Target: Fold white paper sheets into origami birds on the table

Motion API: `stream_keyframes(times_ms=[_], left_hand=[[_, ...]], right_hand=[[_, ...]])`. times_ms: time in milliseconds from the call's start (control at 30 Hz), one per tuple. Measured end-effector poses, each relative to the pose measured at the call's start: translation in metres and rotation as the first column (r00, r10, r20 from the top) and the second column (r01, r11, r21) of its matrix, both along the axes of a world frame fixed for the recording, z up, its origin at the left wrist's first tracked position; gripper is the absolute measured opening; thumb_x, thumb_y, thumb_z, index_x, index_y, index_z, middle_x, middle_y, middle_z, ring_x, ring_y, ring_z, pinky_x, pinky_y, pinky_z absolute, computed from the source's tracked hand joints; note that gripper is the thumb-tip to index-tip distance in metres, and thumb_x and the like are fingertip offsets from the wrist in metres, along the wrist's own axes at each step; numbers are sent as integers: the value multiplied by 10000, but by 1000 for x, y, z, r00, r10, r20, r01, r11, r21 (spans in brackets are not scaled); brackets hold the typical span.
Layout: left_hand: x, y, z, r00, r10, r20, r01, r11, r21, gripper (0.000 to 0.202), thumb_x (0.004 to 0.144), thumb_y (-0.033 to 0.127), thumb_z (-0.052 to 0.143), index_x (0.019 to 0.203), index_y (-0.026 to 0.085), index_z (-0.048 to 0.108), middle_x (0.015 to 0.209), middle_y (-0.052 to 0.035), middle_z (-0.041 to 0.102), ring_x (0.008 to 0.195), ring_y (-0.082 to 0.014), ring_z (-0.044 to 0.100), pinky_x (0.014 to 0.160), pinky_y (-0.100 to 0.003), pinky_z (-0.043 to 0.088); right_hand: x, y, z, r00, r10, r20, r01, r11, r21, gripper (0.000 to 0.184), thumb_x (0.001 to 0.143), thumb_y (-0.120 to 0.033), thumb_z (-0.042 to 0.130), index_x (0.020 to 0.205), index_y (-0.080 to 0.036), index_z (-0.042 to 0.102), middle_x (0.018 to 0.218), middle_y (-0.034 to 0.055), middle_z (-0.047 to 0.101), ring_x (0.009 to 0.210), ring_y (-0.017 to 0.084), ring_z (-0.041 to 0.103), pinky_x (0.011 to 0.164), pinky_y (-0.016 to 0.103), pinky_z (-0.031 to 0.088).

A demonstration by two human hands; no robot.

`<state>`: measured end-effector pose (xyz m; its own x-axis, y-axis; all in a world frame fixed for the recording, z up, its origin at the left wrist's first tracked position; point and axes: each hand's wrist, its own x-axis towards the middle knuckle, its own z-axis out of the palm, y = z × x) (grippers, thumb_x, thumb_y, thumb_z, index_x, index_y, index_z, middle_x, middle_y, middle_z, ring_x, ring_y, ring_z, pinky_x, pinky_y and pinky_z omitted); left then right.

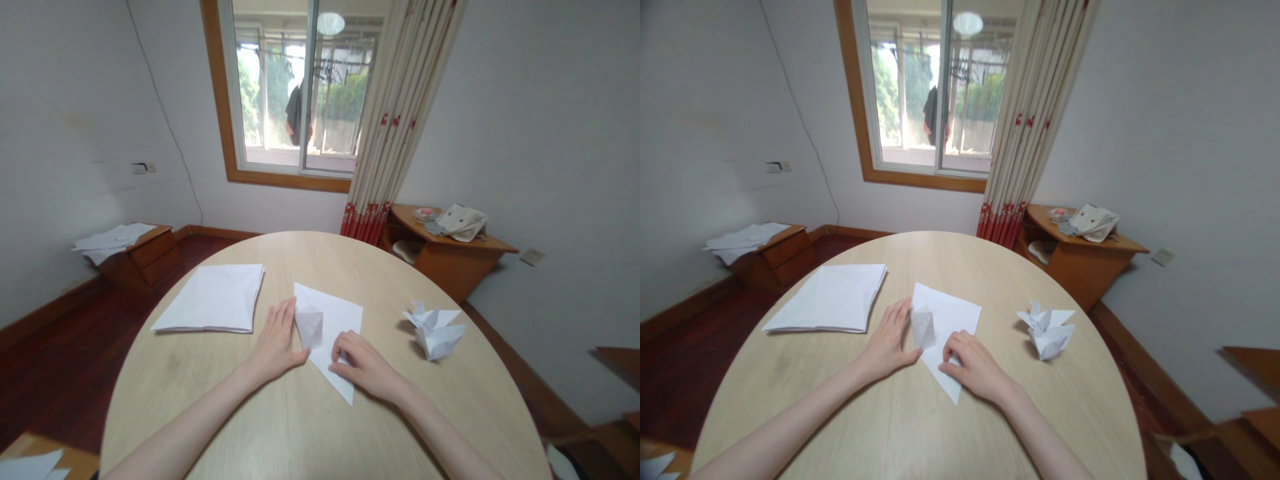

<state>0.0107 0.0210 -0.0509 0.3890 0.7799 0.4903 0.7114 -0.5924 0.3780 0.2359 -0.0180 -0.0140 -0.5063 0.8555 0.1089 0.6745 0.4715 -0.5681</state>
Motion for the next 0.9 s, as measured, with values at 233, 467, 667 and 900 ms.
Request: stream_keyframes(times_ms=[233, 467, 667, 900], left_hand=[[-1, -2, 0, 1000, -9, -22, 10, 1000, 11, 933, 728, 331, 640, 1472, 165, 101, 1428, -190, 354, 1346, -362, 312, 1103, -593, 225], [-2, -6, 0, 993, -47, -108, 55, 996, 64, 923, 808, 335, 586, 1488, 170, -17, 1482, -177, 295, 1390, -344, 234, 1129, -576, 167], [-2, -15, 10, 993, -67, -95, 85, 977, 197, 863, 862, 316, 533, 1486, 157, -41, 1475, -194, 291, 1395, -333, 224, 1132, -561, 187], [1, -28, 20, 965, -121, -233, 224, 844, 487, 607, 916, 185, 444, 1468, 95, 205, 1413, -161, 436, 1404, -284, 222, 1156, -501, 130]], right_hand=[[-3, 8, -22, 995, -49, -92, 54, 997, 52, 119, 851, -271, 635, 776, -197, 579, 872, 19, 571, 893, 195, 508, 830, 339, 379], [-3, 8, -26, 977, -56, -207, 70, 996, 60, 146, 827, -270, 656, 943, -208, 593, 1034, 53, 577, 1032, 222, 493, 929, 383, 379], [-1, 8, -27, 980, -33, -195, 47, 997, 68, 229, 842, -296, 645, 1045, -195, 617, 1110, 83, 581, 1082, 235, 487, 966, 398, 373], [-1, 10, -30, 977, -10, -214, 32, 995, 98, 232, 863, -377, 627, 1026, -214, 649, 1082, 72, 603, 1051, 229, 513, 948, 395, 398]])
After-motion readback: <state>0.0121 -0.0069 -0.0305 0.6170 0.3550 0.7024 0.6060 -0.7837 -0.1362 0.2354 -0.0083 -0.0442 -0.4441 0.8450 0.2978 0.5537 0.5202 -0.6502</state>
